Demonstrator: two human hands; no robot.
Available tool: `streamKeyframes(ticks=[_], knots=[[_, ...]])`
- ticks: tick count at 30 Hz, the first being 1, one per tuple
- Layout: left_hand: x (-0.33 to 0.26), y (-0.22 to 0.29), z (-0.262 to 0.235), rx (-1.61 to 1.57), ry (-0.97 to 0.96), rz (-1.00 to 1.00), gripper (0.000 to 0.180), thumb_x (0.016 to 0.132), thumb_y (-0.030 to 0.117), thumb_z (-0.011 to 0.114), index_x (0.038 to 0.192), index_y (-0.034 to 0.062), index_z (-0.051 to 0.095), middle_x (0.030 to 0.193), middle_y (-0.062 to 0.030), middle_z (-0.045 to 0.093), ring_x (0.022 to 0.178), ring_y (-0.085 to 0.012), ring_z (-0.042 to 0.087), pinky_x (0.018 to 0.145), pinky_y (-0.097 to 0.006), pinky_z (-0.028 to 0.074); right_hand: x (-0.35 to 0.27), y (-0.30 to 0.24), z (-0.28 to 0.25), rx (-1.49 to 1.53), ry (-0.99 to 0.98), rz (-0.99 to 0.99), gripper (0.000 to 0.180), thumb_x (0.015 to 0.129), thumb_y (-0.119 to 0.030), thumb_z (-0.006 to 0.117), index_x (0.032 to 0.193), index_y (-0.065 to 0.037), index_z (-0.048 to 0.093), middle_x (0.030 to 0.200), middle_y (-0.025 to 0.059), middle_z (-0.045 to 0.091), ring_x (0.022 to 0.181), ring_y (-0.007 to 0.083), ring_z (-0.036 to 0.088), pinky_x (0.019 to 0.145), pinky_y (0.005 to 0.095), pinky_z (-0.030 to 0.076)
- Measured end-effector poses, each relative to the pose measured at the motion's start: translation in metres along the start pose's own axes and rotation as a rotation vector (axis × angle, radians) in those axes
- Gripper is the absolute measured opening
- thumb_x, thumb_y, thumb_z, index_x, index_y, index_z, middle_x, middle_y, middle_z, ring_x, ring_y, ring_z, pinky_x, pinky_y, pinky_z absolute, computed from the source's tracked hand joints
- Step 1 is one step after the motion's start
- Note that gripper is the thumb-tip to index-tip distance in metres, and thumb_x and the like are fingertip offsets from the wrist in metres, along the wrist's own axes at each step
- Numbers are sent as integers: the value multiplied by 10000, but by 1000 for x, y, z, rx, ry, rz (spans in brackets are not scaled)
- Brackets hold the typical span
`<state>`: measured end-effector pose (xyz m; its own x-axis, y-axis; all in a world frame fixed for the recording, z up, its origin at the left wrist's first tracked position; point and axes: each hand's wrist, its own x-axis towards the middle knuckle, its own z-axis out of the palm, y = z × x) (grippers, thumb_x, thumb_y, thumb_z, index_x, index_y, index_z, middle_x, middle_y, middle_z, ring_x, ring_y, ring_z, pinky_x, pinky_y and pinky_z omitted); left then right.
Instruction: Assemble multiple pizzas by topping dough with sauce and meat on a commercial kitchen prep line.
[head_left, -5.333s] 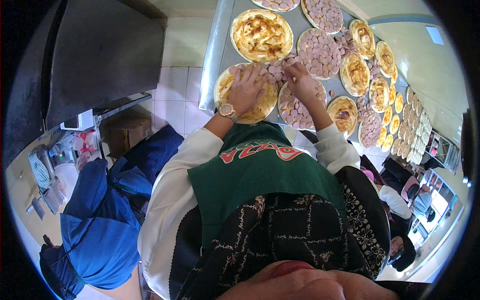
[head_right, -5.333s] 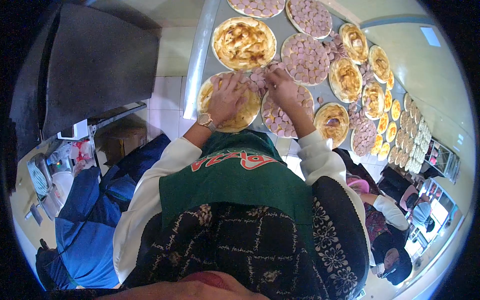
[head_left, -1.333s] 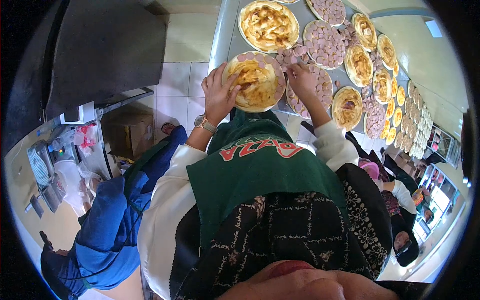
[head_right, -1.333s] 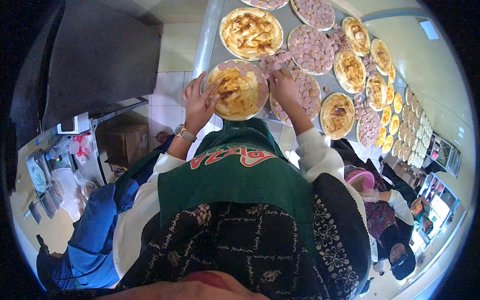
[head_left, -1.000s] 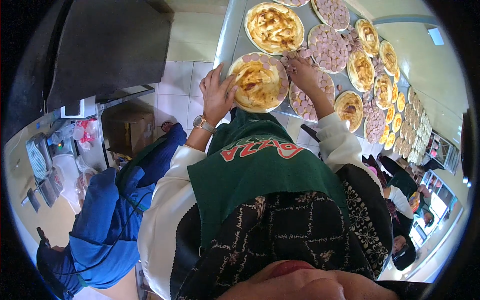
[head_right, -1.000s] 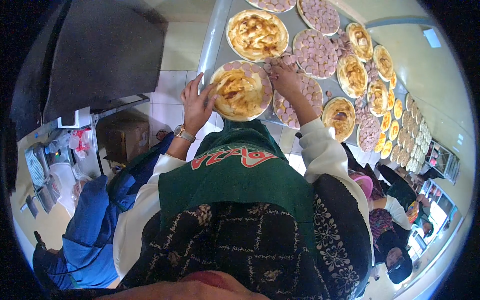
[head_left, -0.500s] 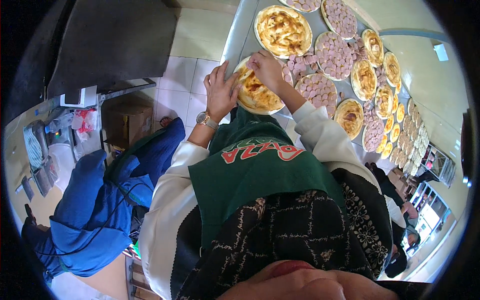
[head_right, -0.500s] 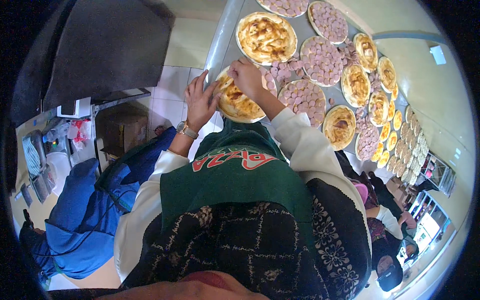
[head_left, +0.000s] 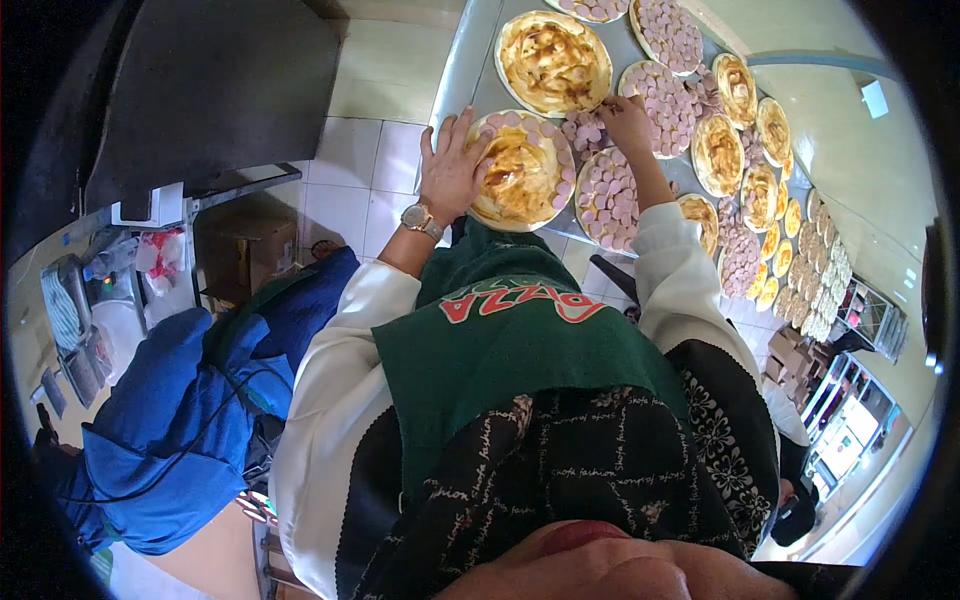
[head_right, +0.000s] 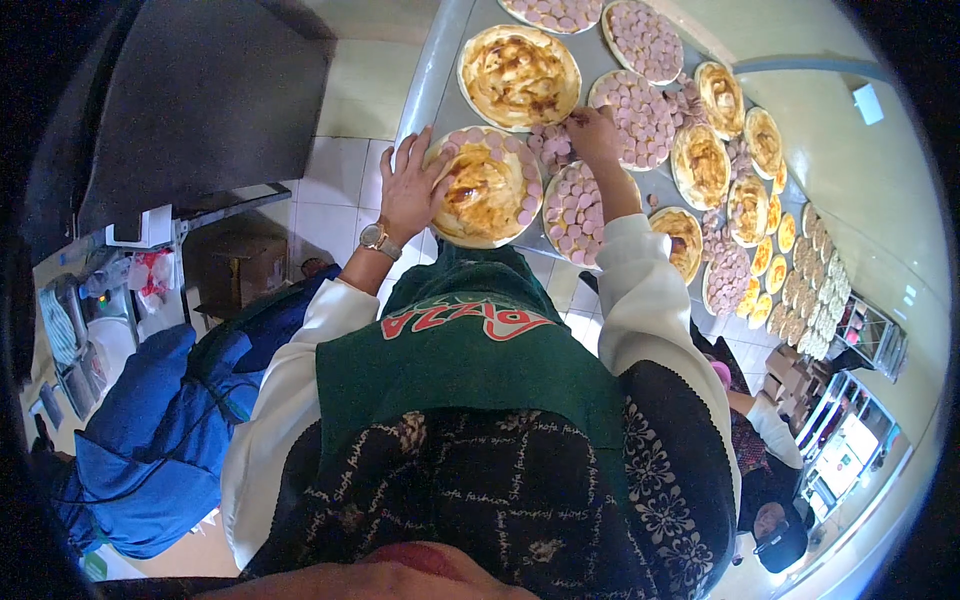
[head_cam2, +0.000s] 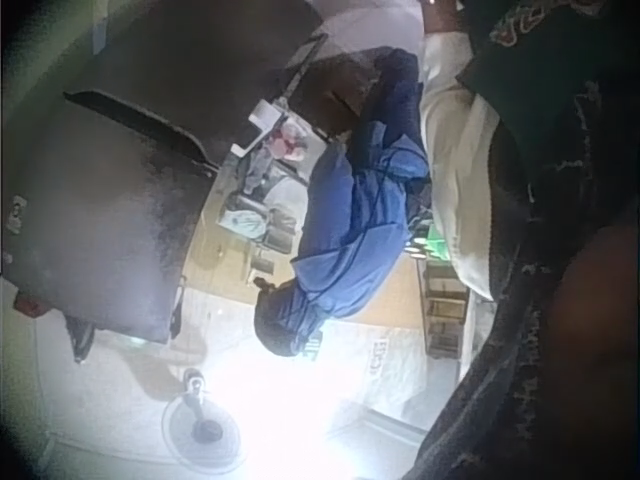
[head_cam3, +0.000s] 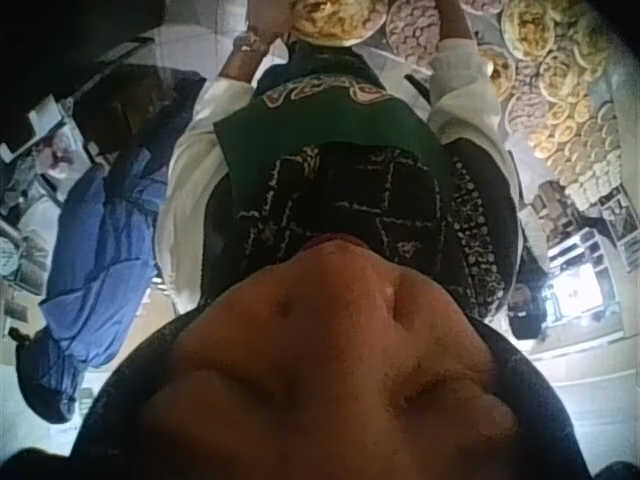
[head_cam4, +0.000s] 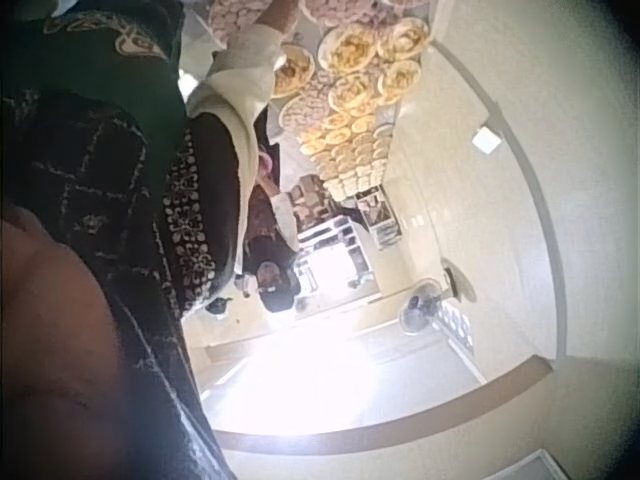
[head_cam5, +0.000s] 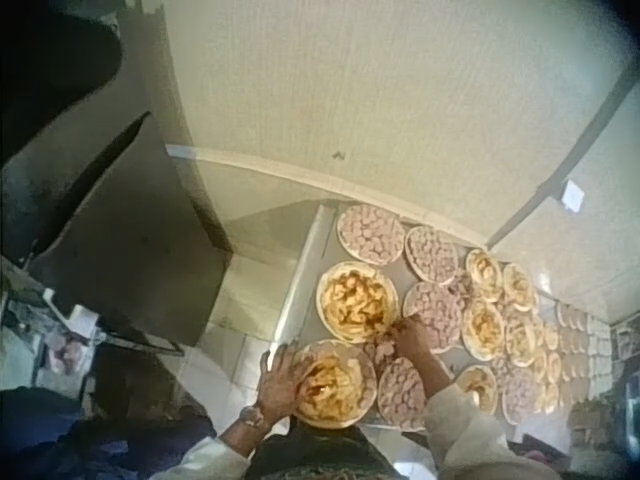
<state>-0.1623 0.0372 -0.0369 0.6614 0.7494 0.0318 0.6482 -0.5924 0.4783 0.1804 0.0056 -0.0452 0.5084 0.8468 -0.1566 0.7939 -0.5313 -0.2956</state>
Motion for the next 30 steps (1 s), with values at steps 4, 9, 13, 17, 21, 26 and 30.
streamKeyframes(ticks=[4, 9, 13, 17, 21, 26, 30], knots=[[-1, -1, 1, 3, -1, -12, 473, 906, 324, 623, 1367, 224, 587, 1563, -144, 334, 1380, -344, 349, 1106, -583, 226, -1, -6, -6, -36, -99, -25, 325, 795, -359, 755, 1001, -109, 736, 953, 126, 646, 939, 303, 647, 820, 423, 511], [2, 1, 0, -6, 0, -18, 456, 908, 322, 622, 1352, 221, 595, 1557, -147, 341, 1383, -346, 345, 1103, -596, 234, -5, 8, -7, -9, -101, -79, 308, 803, -350, 732, 946, -77, 713, 938, 110, 636, 968, 305, 649, 828, 416, 514], [3, 1, -3, 18, -7, -33, 449, 912, 327, 620, 1350, 228, 597, 1553, -142, 347, 1389, -347, 339, 1100, -607, 243, -5, 19, 0, 88, -18, -47, 220, 791, -286, 694, 943, -133, 738, 953, 107, 634, 938, 318, 643, 809, 431, 526], [1, 0, -1, 32, -4, -48, 446, 914, 330, 619, 1349, 233, 597, 1555, -135, 346, 1394, -345, 334, 1102, -605, 237, -13, 5, 1, -5, 19, -140, 184, 824, -260, 680, 934, -125, 738, 954, 110, 639, 921, 319, 642, 803, 435, 524], [1, 1, -3, -20, 18, -43, 444, 916, 332, 619, 1347, 232, 597, 1547, -136, 353, 1393, -339, 332, 1116, -580, 215, -18, 8, -3, -64, 188, -165, 228, 835, -301, 711, 967, -115, 723, 1008, 105, 663, 966, 308, 656, 834, 432, 526], [-7, 3, -10, -72, 53, -51, 447, 915, 325, 619, 1348, 216, 595, 1539, -143, 359, 1388, -334, 333, 1127, -546, 195, -47, -7, -7, 33, -36, -170, 178, 832, -223, 714, 963, -103, 716, 1038, 105, 658, 987, 323, 648, 831, 438, 531], [-13, 3, -15, -95, 80, -53, 446, 909, 318, 629, 1334, 186, 605, 1532, -143, 366, 1383, -328, 337, 1121, -533, 196, -47, 0, -3, -69, 19, -253, 212, 848, -200, 696, 1039, -110, 701, 976, 126, 680, 882, 353, 672, 777, 418, 545]])
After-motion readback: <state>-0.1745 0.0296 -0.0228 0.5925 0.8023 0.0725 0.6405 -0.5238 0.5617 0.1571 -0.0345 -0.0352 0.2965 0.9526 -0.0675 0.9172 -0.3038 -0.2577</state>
